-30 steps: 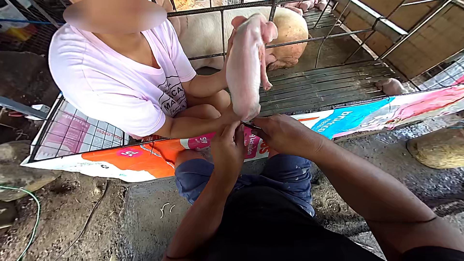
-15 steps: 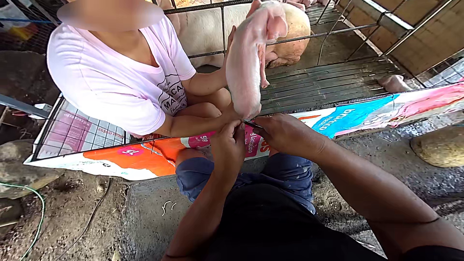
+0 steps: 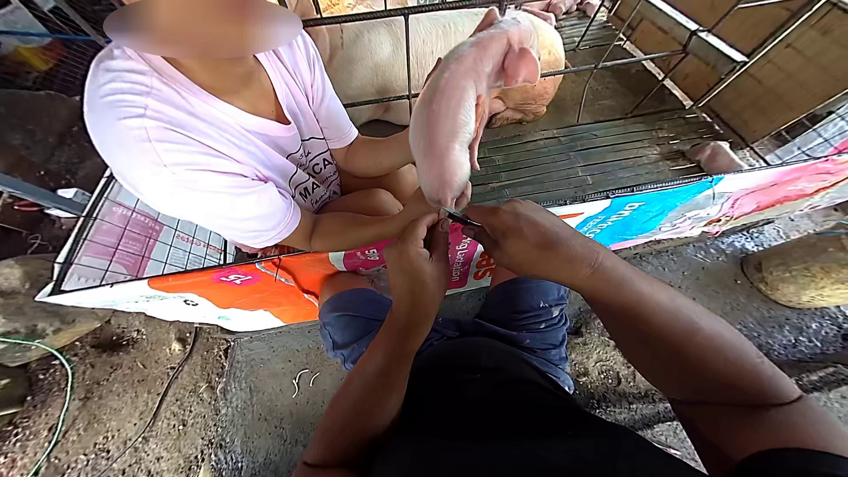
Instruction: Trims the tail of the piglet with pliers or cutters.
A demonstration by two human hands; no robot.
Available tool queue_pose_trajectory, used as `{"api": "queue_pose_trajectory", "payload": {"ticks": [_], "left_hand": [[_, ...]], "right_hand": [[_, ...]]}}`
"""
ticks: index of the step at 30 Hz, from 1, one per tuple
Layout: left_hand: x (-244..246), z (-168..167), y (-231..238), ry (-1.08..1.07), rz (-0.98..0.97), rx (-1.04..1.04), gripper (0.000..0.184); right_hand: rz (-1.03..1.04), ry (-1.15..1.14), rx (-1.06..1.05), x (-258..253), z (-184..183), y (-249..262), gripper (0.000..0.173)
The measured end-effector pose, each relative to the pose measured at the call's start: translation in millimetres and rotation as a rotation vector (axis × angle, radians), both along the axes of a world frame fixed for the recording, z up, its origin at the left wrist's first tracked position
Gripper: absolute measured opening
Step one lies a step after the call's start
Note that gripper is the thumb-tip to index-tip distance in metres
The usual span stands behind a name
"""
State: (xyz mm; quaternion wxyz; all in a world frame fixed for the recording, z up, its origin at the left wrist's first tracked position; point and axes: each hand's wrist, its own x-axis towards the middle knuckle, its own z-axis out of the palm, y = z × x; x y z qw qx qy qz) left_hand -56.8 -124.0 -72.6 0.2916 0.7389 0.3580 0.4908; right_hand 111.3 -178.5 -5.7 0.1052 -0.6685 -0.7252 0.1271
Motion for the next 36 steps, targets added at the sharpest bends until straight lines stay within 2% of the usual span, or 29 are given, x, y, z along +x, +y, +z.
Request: {"api": "queue_pose_trajectory", "payload": {"ticks": [10,16,36], "left_hand": [[0.1,-6.2,2.7,0.041,0.014,0.04,0.015],[4.0,4.6,5.3,-0.001,0.014,0.058,0.015],[9.2,6.7,8.7,-0.006,0.019,0.077,0.015]], "right_hand": [[-0.005,0.014,-0.022,-2.6,-8.6,2.2,0.022],[-0.02,0.013,0.027,-3.7,1.3,2.0,0.023],[-0.025,0.006,-0.008,-2.5,7.2,4.2,0.023]]}}
